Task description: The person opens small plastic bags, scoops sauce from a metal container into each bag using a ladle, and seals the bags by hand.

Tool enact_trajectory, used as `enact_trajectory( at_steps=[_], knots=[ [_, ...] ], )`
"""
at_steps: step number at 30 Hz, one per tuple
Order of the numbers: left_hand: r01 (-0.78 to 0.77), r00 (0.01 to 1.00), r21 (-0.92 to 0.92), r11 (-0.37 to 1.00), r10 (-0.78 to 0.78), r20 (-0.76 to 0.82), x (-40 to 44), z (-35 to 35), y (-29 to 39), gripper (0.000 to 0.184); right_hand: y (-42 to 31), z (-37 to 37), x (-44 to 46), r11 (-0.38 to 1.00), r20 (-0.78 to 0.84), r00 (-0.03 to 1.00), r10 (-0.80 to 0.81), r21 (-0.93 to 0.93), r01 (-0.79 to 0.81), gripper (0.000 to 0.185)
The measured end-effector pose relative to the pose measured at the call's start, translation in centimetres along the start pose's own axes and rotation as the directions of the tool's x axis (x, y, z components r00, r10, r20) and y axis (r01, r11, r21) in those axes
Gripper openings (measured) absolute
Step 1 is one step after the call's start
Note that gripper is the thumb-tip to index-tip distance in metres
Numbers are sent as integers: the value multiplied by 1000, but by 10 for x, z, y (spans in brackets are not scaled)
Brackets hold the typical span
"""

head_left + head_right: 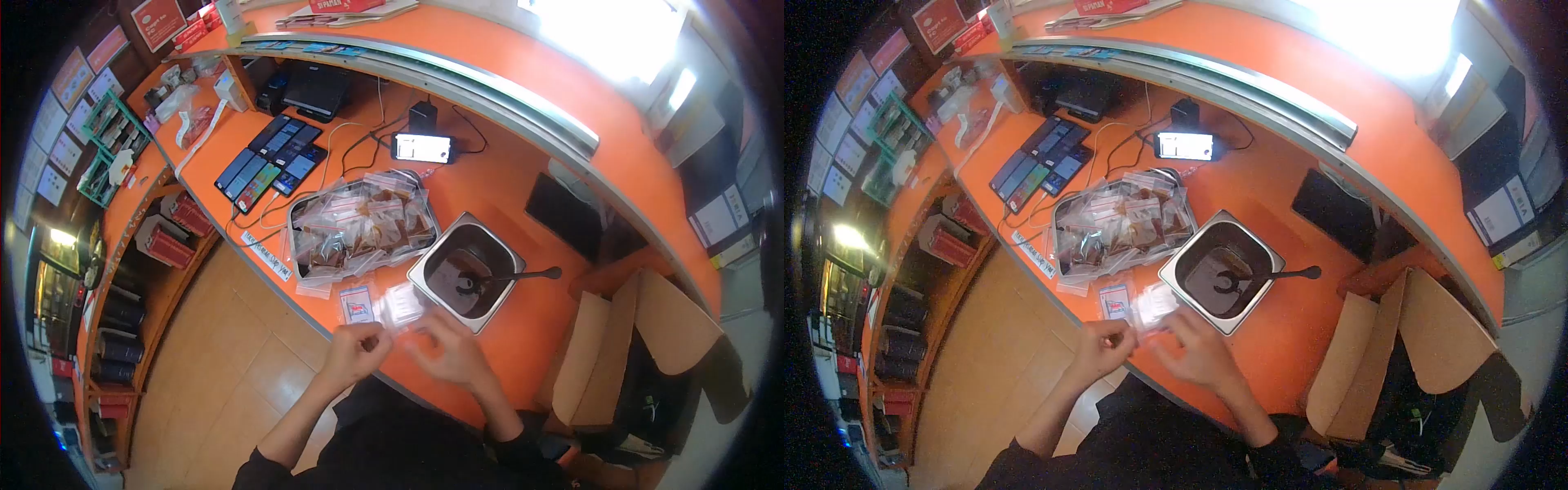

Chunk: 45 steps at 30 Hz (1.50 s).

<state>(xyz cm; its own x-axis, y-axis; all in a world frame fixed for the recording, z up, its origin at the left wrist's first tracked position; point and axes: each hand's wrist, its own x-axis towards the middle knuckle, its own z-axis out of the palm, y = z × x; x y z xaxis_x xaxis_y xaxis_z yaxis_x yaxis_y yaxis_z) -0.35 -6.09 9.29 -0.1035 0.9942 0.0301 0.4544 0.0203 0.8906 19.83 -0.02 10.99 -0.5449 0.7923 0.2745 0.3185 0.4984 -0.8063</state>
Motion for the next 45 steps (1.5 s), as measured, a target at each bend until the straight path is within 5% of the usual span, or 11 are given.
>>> enact_trajectory(
  at_steps=[8,14,23,25,30,32,33,35,39,43,45],
  knots=[
    [-53,965,-204,977,103,241,-2,-4,19,15,-18,-8,0,963,226,974,7,261,-68,16],
    [-52,900,-132,990,103,423,-1,-8,18,20,-10,-7,-7,955,265,964,20,280,-96,13],
    [-126,965,-18,992,127,228,-3,8,35,25,-5,10,-9,967,21,998,59,245,-62,10],
    [-54,981,110,992,33,189,-6,6,37,24,6,24,-10,995,-246,967,-70,-89,50,7],
    [151,957,352,924,-226,182,-4,4,44,23,8,8,-3,940,-219,971,-95,-342,14,8],
    [4,996,345,938,27,-87,-3,9,47,39,4,4,-1,931,-219,973,-75,-364,-10,9],
    [-1,996,344,939,33,-86,0,10,47,39,3,2,1,962,-244,968,-59,-271,-10,8],
    [-234,968,233,944,249,-35,5,11,46,57,1,-2,2,984,-270,962,-44,-178,-5,6],
    [-304,928,-89,948,316,197,11,11,42,64,-2,-13,-3,999,-285,958,-34,-46,22,9],
    [-190,980,47,981,187,67,22,5,34,76,-11,-24,-4,994,-367,928,66,-51,-91,8],
    [-352,883,582,734,467,-55,31,3,48,79,-8,-21,-6,990,-364,927,89,-70,-123,7]
  ],
)
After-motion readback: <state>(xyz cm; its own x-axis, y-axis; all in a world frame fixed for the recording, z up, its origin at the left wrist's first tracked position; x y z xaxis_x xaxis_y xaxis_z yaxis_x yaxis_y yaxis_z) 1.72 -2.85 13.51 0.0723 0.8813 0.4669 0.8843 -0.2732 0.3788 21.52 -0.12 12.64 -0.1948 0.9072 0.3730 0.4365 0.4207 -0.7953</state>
